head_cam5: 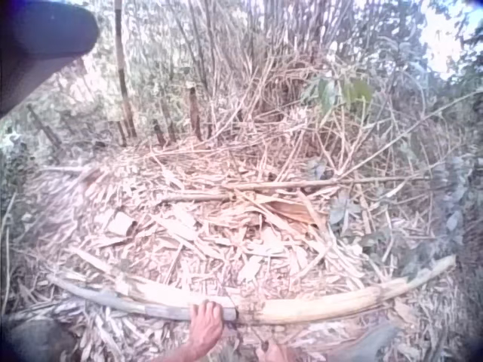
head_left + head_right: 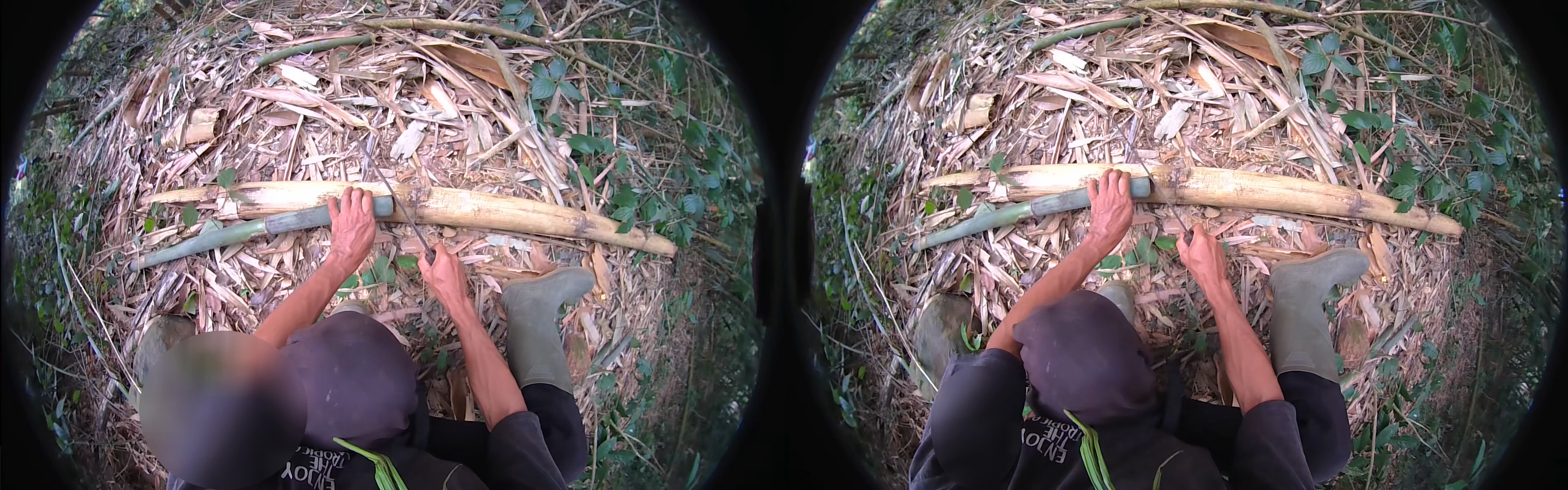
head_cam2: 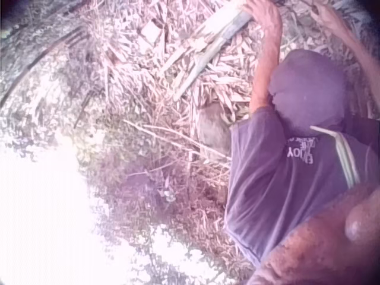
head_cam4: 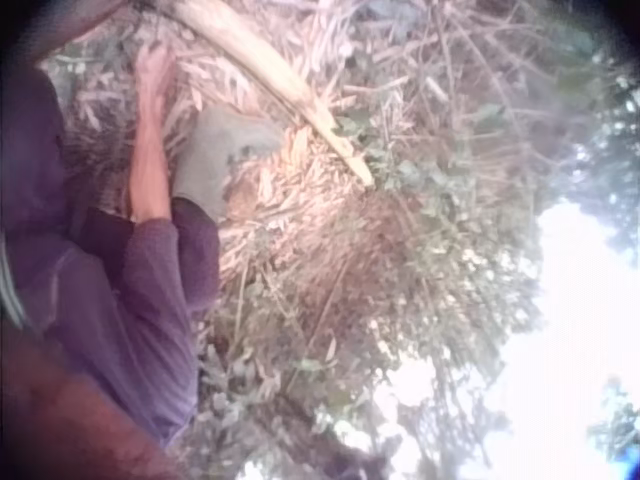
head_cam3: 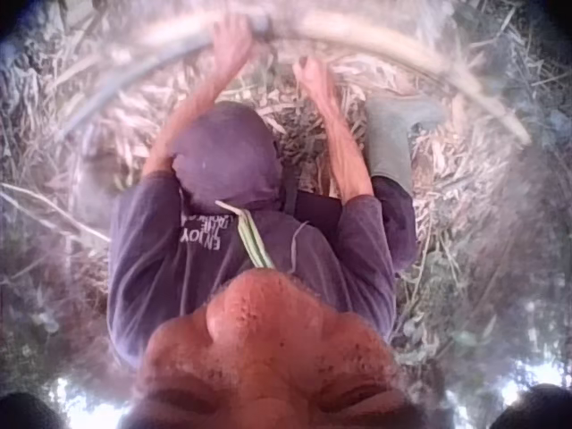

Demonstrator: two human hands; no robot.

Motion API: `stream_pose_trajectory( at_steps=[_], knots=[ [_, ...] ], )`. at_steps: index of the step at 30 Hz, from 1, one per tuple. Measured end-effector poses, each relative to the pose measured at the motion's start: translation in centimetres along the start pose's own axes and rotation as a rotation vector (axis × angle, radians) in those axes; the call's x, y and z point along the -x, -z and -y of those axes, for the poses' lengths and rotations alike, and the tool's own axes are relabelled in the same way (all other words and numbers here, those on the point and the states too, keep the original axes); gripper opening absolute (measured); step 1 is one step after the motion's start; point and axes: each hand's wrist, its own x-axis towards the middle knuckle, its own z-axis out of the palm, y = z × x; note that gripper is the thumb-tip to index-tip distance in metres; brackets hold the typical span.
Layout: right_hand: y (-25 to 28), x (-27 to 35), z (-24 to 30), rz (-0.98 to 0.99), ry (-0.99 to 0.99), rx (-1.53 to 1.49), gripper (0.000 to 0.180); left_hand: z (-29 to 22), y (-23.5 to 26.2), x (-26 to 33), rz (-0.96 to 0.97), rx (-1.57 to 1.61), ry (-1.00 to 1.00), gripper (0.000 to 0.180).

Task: The person sits on the forest floor and uses a machete to cut a long green bamboo stalk into smaller sections. They repeatedly strike the bamboo to sever it and then inspect the cut ends.

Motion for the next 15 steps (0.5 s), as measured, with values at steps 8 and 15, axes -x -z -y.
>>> stream_pose_trajectory(
  at_steps=[8,15],
  knots=[
    [0.8,0.4,1.1,-0.014,0.004,-0.058,0.031,1.8,2.4,-0.9,0.233,0.19,-0.138,0.053],
    [1.8,0.1,2.8,-0.09,0.045,-0.168,0.028,0.8,2.7,-0.3,0.071,0.169,-0.084,0.053]
  ],
)
